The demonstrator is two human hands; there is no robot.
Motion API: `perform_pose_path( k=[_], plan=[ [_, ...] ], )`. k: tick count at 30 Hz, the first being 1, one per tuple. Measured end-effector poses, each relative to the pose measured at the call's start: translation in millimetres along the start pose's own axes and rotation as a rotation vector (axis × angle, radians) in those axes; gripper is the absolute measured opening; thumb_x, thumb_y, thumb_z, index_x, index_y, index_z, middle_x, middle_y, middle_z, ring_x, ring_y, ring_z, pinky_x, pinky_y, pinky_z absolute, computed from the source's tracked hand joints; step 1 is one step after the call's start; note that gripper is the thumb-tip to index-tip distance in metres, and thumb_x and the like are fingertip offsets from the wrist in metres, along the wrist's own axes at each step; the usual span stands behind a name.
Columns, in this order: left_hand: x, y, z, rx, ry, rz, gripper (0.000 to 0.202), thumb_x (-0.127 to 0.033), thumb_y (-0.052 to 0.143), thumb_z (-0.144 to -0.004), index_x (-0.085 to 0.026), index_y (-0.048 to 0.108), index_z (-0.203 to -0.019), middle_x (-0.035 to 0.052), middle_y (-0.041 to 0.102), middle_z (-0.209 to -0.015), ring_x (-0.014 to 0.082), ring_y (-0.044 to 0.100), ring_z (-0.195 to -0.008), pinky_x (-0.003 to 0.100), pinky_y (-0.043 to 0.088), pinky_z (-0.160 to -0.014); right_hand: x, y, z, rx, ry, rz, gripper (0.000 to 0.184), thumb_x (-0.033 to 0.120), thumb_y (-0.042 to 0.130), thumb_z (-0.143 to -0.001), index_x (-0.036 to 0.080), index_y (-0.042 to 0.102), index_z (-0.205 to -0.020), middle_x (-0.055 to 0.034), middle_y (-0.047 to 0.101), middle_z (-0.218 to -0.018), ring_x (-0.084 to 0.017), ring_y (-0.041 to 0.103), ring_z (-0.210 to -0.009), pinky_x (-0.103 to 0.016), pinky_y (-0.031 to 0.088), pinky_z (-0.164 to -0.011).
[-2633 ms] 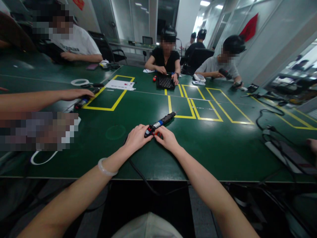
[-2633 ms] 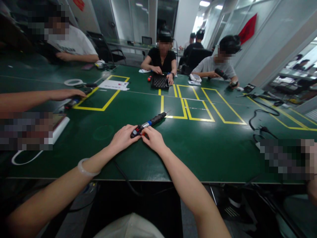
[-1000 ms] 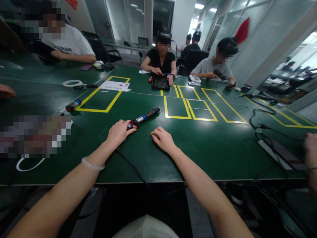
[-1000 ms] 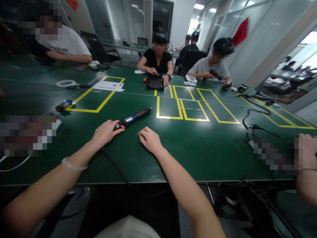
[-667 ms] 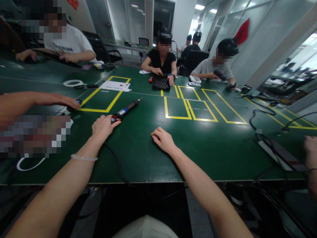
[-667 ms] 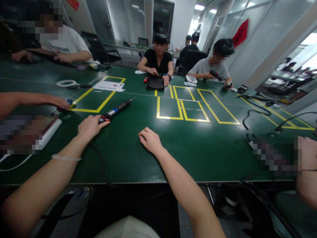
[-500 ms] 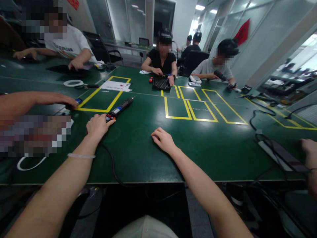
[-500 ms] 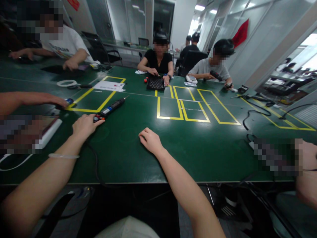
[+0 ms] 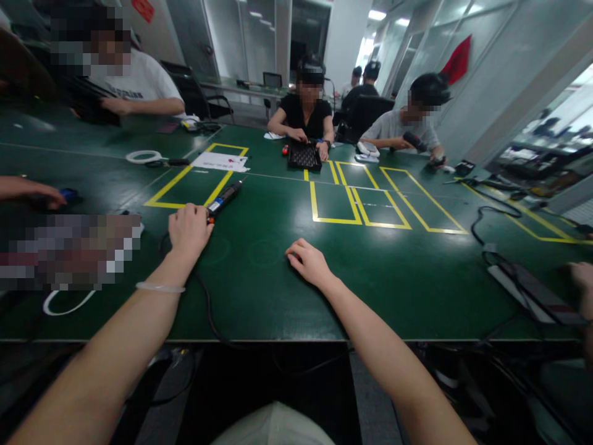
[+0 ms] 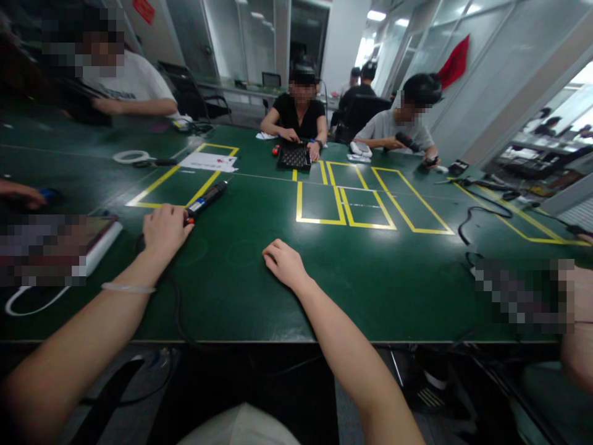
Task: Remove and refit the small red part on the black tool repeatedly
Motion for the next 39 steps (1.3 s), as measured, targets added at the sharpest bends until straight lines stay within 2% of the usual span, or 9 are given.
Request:
perform_pose_path(
  k=[9, 15, 17, 20, 23, 28, 30, 34, 39],
  plan=[
    [0.6, 7.9, -2.5, -0.060, -0.018, 0.086, 0.041, -0.033, 0.038, -0.096, -0.009, 0.059, -0.120, 0.0255, 0.058, -0.119, 0.0404, 0.051, -0.115, 0.049, 0.039, -0.093, -1.6, 1.7, -0.4, 0.002, -0.001, -0.010, 0.016, 0.023, 0.053, -0.096, 0.022, 0.068, -0.100, -0.0042, 0.062, -0.105, -0.016, 0.060, -0.090, -0.026, 0.045, -0.080],
    [-7.9, -0.9, 1.3, -0.120, 0.020, 0.175, 0.039, -0.037, 0.039, -0.097, -0.011, 0.060, -0.117, 0.0221, 0.061, -0.118, 0.0373, 0.055, -0.112, 0.047, 0.040, -0.094, -1.4, 1.3, -0.6, -0.006, 0.001, -0.036, 0.016, 0.023, 0.052, -0.096, 0.021, 0.068, -0.100, -0.0042, 0.062, -0.104, -0.015, 0.060, -0.085, -0.027, 0.045, -0.078],
    [-23.3, -3.5, 6.3, -0.069, 0.122, 0.313, 0.036, -0.039, 0.041, -0.097, -0.014, 0.061, -0.114, 0.0172, 0.065, -0.114, 0.0329, 0.060, -0.106, 0.042, 0.043, -0.091, -1.6, 1.8, -1.3, -0.006, 0.018, -0.066, 0.016, 0.023, 0.053, -0.095, 0.021, 0.068, -0.100, -0.0041, 0.062, -0.103, -0.014, 0.059, -0.081, -0.027, 0.044, -0.076],
    [-59.8, -6.9, 21.5, 0.117, 0.338, 0.603, 0.033, -0.043, 0.045, -0.097, -0.018, 0.063, -0.111, 0.0096, 0.070, -0.107, 0.0252, 0.065, -0.095, 0.034, 0.047, -0.082, -3.3, 2.5, -2.9, -0.030, 0.051, -0.165, 0.017, 0.024, 0.054, -0.094, 0.020, 0.067, -0.103, -0.0038, 0.063, -0.098, -0.014, 0.057, -0.077, -0.027, 0.044, -0.074],
    [-98.4, -13.3, 42.7, 0.270, 0.536, 0.803, 0.032, -0.042, 0.045, -0.098, -0.019, 0.065, -0.108, 0.0076, 0.071, -0.109, 0.0225, 0.065, -0.098, 0.032, 0.047, -0.085, -7.7, 3.6, -4.4, -0.070, 0.107, -0.347, 0.021, 0.030, 0.055, -0.094, 0.019, 0.065, -0.110, -0.0030, 0.065, -0.094, -0.014, 0.058, -0.077, -0.027, 0.045, -0.074],
    [-129.0, -15.9, 68.2, 0.502, 0.553, 1.051, 0.028, -0.041, 0.055, -0.093, -0.018, 0.059, -0.110, 0.0027, 0.069, -0.089, 0.0168, 0.065, -0.078, 0.026, 0.049, -0.070, -11.5, 7.5, -5.6, -0.015, 0.189, -0.596, 0.023, 0.038, 0.057, -0.092, 0.017, 0.064, -0.101, 0.0000, 0.065, -0.081, -0.013, 0.058, -0.070, -0.026, 0.045, -0.068],
    [-131.2, -17.1, 72.5, 0.514, 0.562, 1.087, 0.025, -0.040, 0.060, -0.091, -0.018, 0.058, -0.104, 0.0021, 0.067, -0.087, 0.0160, 0.065, -0.078, 0.026, 0.049, -0.069, -9.9, 7.3, -5.6, 0.010, 0.194, -0.605, 0.022, 0.038, 0.060, -0.089, 0.017, 0.064, -0.094, 0.0008, 0.064, -0.077, -0.012, 0.056, -0.066, -0.025, 0.044, -0.065],
    [-130.4, -22.9, 72.9, 0.428, 0.580, 1.074, 0.020, -0.036, 0.062, -0.090, -0.018, 0.060, -0.100, 0.0021, 0.067, -0.088, 0.0154, 0.063, -0.078, 0.026, 0.048, -0.070, -7.3, 7.1, -5.3, 0.039, 0.192, -0.654, 0.022, 0.039, 0.065, -0.086, 0.017, 0.063, -0.089, 0.0013, 0.064, -0.074, -0.011, 0.055, -0.064, -0.024, 0.043, -0.063],
    [-129.7, -25.7, 70.8, 0.411, 0.567, 1.144, 0.026, -0.035, 0.061, -0.091, -0.018, 0.059, -0.110, 0.0037, 0.069, -0.096, 0.0154, 0.064, -0.082, 0.025, 0.048, -0.068, -12.0, 13.7, -5.7, 0.067, 0.213, -0.837, 0.028, 0.044, 0.067, -0.085, 0.018, 0.059, -0.090, -0.0007, 0.068, -0.076, -0.013, 0.062, -0.069, -0.025, 0.046, -0.067]
  ],
)
Point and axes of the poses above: each hand's wrist, its own z-axis away from the middle knuckle, its own y-axis out of the palm, x = y × z, the point moved 3 cm from there along -z, towards the middle knuckle
